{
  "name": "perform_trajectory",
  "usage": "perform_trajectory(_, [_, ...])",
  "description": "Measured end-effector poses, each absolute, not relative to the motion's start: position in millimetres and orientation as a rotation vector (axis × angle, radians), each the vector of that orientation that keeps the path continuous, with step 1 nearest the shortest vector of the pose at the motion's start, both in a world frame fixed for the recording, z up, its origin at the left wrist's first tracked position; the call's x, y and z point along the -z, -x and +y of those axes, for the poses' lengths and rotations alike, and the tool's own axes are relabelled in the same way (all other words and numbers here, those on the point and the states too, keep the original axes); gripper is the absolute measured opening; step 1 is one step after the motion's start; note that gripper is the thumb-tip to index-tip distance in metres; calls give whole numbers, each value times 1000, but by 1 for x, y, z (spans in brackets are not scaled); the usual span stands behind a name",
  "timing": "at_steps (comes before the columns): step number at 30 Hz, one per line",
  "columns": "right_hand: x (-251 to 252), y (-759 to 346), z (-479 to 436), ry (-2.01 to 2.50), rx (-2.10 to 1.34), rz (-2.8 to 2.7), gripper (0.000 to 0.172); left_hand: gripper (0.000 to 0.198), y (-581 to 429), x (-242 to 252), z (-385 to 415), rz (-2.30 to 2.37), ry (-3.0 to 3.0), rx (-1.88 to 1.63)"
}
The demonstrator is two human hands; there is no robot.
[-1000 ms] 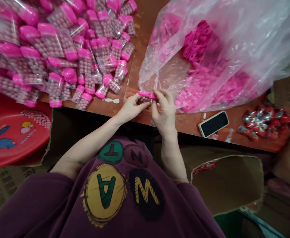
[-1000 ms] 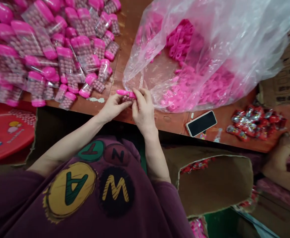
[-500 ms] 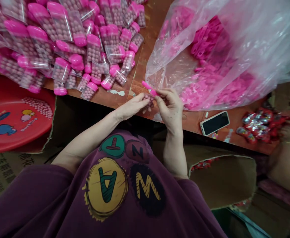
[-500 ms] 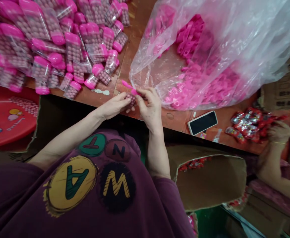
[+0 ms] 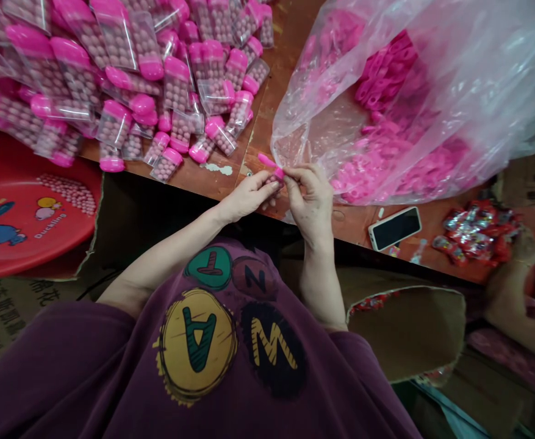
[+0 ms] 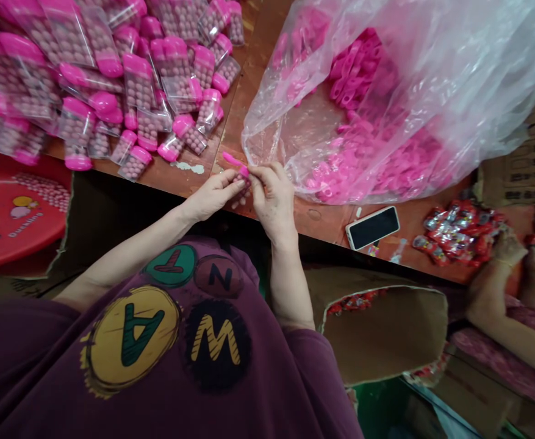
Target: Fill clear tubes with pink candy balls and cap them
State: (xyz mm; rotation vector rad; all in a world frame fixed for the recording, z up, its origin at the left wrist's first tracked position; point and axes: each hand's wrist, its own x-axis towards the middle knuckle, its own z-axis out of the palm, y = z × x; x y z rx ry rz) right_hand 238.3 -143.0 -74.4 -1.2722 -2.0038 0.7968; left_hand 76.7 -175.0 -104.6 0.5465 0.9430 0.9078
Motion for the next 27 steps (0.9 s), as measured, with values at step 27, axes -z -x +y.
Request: perform_trajectory(27, [73, -243, -148, 1218, -797, -1926, 11, 19, -59, 97, -174, 858, -537, -846])
